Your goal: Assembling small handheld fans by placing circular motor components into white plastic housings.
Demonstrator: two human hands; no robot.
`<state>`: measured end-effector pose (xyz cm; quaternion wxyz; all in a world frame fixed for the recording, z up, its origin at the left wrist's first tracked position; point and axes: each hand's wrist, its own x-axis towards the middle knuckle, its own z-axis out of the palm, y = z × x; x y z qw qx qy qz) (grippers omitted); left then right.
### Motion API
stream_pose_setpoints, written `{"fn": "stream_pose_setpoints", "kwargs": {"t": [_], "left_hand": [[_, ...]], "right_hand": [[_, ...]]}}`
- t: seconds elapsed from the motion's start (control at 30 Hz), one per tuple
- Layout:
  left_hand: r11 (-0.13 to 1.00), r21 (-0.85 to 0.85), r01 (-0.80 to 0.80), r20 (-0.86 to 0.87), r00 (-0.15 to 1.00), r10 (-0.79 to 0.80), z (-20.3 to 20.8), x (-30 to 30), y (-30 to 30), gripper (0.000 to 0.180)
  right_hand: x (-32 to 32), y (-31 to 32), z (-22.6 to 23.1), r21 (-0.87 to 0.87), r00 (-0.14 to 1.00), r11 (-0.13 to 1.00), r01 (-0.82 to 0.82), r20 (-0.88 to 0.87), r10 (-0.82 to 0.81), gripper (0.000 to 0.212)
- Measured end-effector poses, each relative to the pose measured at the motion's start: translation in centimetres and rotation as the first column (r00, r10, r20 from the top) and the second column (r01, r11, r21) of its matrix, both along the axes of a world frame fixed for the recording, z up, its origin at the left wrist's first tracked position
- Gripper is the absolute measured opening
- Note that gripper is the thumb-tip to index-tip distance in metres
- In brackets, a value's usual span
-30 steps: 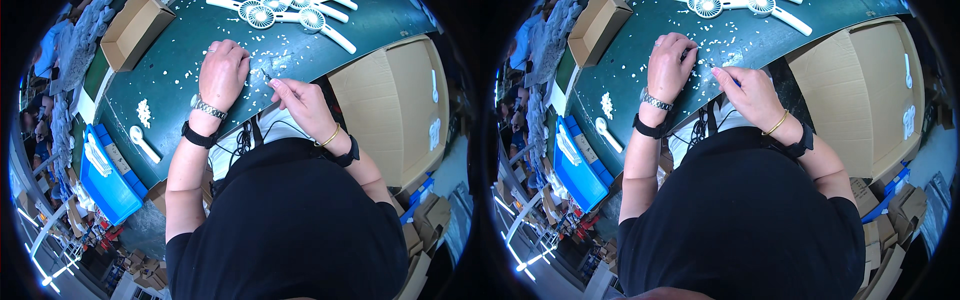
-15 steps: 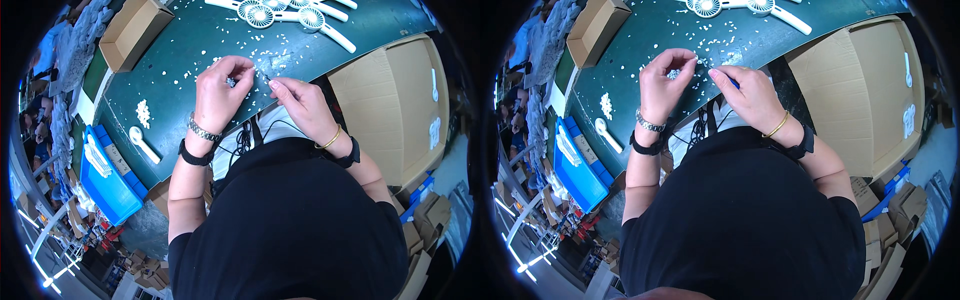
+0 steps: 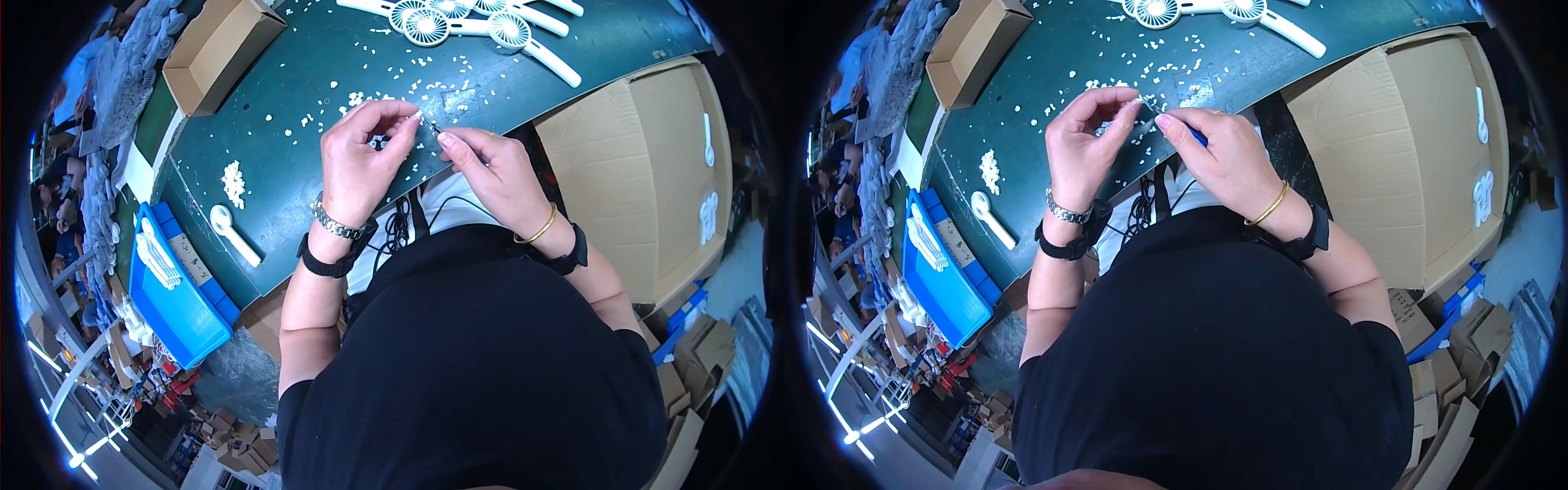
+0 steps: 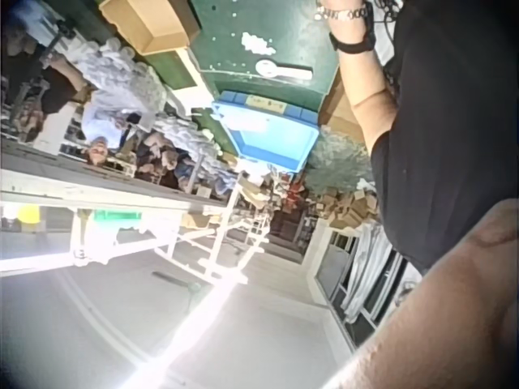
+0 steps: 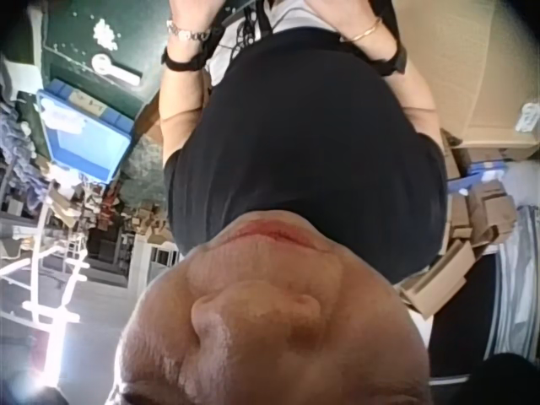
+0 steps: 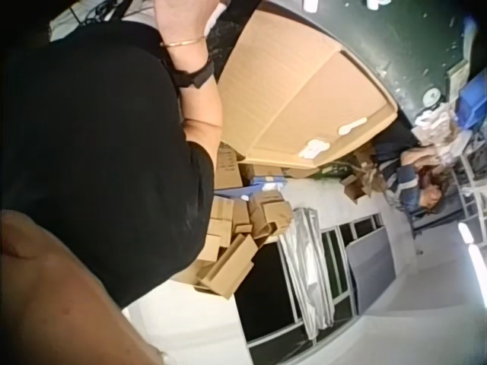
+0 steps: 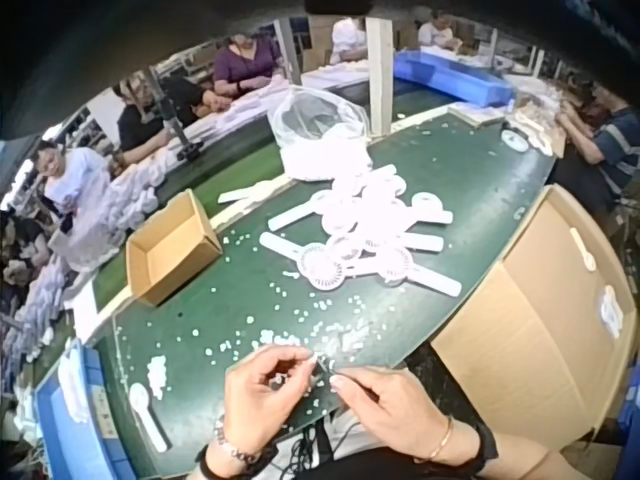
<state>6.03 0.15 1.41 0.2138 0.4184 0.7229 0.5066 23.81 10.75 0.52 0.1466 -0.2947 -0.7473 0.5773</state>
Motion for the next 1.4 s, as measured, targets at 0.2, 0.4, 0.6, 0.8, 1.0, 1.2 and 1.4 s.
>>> {"fn": "stream_pose_setpoints", "kwargs": {"t": [0.2, 0.4, 0.6, 0.8, 1.0, 1.2, 1.4], "left_hand": [[1.0, 0.017, 0.003, 0.035, 0.999, -0.003, -0.09, 0.0, -0.16, 0.015], [1.0, 0.013, -0.005, 0.04, 0.999, 0.005, -0.11, 0.1, -0.12, 0.015], [1.0, -0.005, -0.009, 0.061, 0.998, 0.009, 0.02, 0.19, -0.1, 0.015], [0.999, 0.019, -0.042, 0.408, 0.912, 0.031, -0.33, 0.38, 0.04, 0.012], [1.0, 0.01, -0.009, 0.588, 0.809, 0.002, 0.03, -0.01, -0.08, 0.017], [1.0, 0.023, -0.015, 0.458, 0.889, 0.003, -0.23, -0.25, -0.19, 0.018], [1.0, 0.019, -0.002, 0.424, 0.906, -0.006, -0.21, -0.24, -0.47, 0.018]], "right_hand": [[-0.06, 0.01, 0.11, -0.003, 1.0, 1.0, -0.012, 0.017, 0.012, 0.039], [-0.12, 0.02, 0.04, 0.009, 1.0, 1.0, -0.006, 0.003, 0.006, 0.038], [-0.08, 0.12, 0.29, -0.002, 1.0, 1.0, -0.01, 0.013, 0.01, 0.037], [0.0, 0.19, 0.43, -0.019, 0.999, 1.0, -0.015, 0.038, 0.016, 0.035], [0.22, 0.33, 0.69, -0.044, 0.997, 0.999, -0.03, 0.068, 0.033, 0.035], [0.09, 0.27, 0.21, 0.081, 1.0, 0.997, -0.008, 0.004, 0.007, 0.035], [-0.03, 0.22, 0.57, 0.127, 1.0, 0.992, -0.025, 0.021, 0.023, 0.035]]}}
